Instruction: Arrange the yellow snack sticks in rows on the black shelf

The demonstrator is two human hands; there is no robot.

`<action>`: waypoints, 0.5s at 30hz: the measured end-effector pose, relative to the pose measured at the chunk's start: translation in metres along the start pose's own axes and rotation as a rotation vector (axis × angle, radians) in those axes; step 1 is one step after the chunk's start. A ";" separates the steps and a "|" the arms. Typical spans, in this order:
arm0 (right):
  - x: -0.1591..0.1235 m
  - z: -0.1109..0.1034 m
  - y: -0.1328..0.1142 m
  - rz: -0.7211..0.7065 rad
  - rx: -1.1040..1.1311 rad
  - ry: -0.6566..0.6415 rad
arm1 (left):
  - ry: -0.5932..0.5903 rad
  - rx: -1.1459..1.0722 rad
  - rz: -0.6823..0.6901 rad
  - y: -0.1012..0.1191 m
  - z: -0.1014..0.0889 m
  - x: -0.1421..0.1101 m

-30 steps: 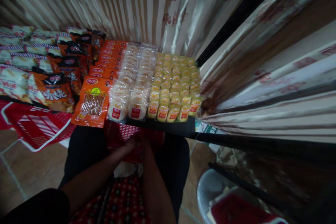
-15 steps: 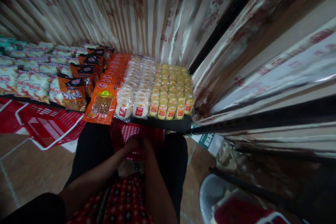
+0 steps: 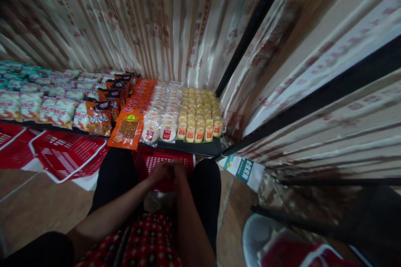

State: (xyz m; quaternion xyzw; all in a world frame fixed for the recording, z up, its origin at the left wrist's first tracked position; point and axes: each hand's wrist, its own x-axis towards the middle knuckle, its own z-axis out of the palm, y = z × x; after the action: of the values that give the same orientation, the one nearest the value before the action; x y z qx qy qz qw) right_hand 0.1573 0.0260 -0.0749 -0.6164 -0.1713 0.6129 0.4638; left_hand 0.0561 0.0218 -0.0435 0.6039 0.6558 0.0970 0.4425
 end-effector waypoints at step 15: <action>-0.022 -0.005 -0.005 0.010 0.212 0.099 | 0.080 -0.116 -0.039 0.009 0.001 -0.023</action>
State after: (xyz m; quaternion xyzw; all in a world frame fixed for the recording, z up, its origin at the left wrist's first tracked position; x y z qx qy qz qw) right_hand 0.1598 0.0097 -0.0586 -0.5941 -0.0793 0.5987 0.5313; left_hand 0.0600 0.0031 -0.0273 0.5602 0.6778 0.1504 0.4519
